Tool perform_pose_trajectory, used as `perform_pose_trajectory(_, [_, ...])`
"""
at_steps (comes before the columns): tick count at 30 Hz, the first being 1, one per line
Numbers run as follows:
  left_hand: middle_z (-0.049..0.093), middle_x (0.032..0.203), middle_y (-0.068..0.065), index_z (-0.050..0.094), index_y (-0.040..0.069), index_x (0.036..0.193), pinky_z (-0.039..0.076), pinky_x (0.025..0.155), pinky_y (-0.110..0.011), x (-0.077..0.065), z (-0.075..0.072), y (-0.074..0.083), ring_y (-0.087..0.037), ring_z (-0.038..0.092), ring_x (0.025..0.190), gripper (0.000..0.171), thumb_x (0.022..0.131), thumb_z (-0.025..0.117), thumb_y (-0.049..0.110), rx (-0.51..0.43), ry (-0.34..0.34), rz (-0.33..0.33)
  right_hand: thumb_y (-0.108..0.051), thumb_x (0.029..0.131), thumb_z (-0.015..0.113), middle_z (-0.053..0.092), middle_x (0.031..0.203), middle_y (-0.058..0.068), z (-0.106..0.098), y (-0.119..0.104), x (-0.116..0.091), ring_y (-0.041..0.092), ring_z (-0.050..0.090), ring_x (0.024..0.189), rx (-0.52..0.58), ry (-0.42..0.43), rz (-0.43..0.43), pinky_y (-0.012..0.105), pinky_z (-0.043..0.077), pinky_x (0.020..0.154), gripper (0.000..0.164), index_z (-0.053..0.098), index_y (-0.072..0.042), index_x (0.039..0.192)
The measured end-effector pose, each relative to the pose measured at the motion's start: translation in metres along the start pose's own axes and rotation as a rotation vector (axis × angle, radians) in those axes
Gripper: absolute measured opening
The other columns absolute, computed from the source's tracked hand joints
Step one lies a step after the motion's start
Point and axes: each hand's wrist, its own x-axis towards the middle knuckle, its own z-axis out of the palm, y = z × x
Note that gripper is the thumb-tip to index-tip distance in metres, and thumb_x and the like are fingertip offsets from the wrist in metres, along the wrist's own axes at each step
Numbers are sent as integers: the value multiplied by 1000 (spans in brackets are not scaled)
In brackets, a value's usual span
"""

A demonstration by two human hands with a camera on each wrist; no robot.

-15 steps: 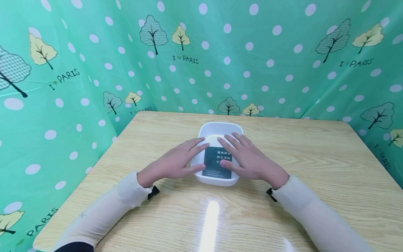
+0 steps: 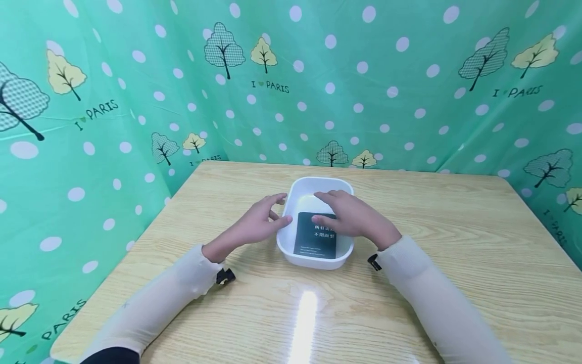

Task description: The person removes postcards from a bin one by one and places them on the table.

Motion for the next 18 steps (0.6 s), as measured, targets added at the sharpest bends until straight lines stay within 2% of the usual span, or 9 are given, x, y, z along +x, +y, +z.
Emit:
perform_pose_trajectory(8, [50, 130, -9, 31, 7, 150, 58, 62, -28, 20, -1, 0, -19, 68, 65, 68, 96, 63, 35, -165, 1, -159, -46, 95, 61, 54, 134, 20, 7, 10, 11, 37, 46, 126, 12, -49, 21, 54, 39, 103, 63, 51, -1, 138])
perform_pose_trajectory(12, [50, 128, -10, 32, 8, 150, 59, 61, -32, 28, 0, -1, -22, 68, 67, 67, 96, 63, 33, -224, -30, -227, -46, 94, 63, 56, 132, 19, 12, 13, 13, 36, 49, 124, 13, -69, 27, 53, 41, 101, 62, 53, -2, 137])
perform_pose_trajectory(18, [53, 116, -14, 36, 2, 146, 60, 62, -36, 42, -1, -12, -25, 68, 75, 61, 96, 65, 23, -320, -66, -245, -57, 87, 66, 61, 125, 14, 16, 14, 13, 28, 58, 112, -32, -71, 6, 48, 47, 95, 71, 57, -5, 135])
